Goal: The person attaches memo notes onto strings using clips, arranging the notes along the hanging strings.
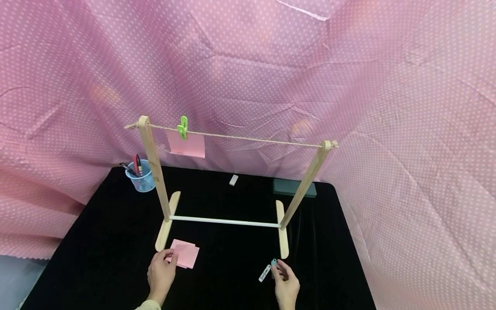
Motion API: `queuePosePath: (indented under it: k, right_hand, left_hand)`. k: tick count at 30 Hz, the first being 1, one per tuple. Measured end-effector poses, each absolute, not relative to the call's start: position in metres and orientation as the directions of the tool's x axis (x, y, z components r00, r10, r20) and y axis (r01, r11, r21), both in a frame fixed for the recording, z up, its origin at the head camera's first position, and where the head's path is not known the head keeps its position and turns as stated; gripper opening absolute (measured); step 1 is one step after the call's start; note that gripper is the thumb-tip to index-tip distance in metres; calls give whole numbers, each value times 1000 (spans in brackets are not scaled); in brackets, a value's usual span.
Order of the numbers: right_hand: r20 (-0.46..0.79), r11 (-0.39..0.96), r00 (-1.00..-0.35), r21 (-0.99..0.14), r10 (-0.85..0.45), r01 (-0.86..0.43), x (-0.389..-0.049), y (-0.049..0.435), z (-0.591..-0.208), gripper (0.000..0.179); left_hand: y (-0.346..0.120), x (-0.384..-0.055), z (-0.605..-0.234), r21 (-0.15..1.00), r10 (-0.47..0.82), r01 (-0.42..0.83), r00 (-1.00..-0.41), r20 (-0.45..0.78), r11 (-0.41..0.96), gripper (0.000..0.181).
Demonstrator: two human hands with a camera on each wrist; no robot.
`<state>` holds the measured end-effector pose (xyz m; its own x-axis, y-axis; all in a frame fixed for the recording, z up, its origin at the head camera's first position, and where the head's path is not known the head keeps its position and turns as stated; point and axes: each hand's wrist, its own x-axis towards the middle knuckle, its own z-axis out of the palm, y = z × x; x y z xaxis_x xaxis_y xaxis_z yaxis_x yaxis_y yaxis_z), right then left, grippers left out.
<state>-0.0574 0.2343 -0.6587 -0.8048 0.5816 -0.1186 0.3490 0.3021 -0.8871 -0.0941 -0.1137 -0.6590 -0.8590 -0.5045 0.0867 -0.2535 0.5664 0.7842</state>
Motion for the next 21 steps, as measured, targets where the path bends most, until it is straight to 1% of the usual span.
queuePosePath:
  k: [3,9,16,21]
  right_hand:
    - [-139,273,-802,-895,582,352,-57,235,-661,33]
    - [-163,242,-810,-905,563,351,-58,236,-662,35]
    - [-159,281,-817,-889,554,363,-58,237,-659,34]
    - [-168,277,-818,-887,550,369,-59,236,-660,35]
  left_hand:
    - [-118,-94,-660,787,-484,-237,-870,88,569,11]
    - [-128,-93,-660,806,-438,-234,-898,35,544,13]
    - [-136,-92,-660,824,-399,-260,-916,-46,504,17]
    - [-141,-92,-656,838,-355,-268,-930,-96,475,17]
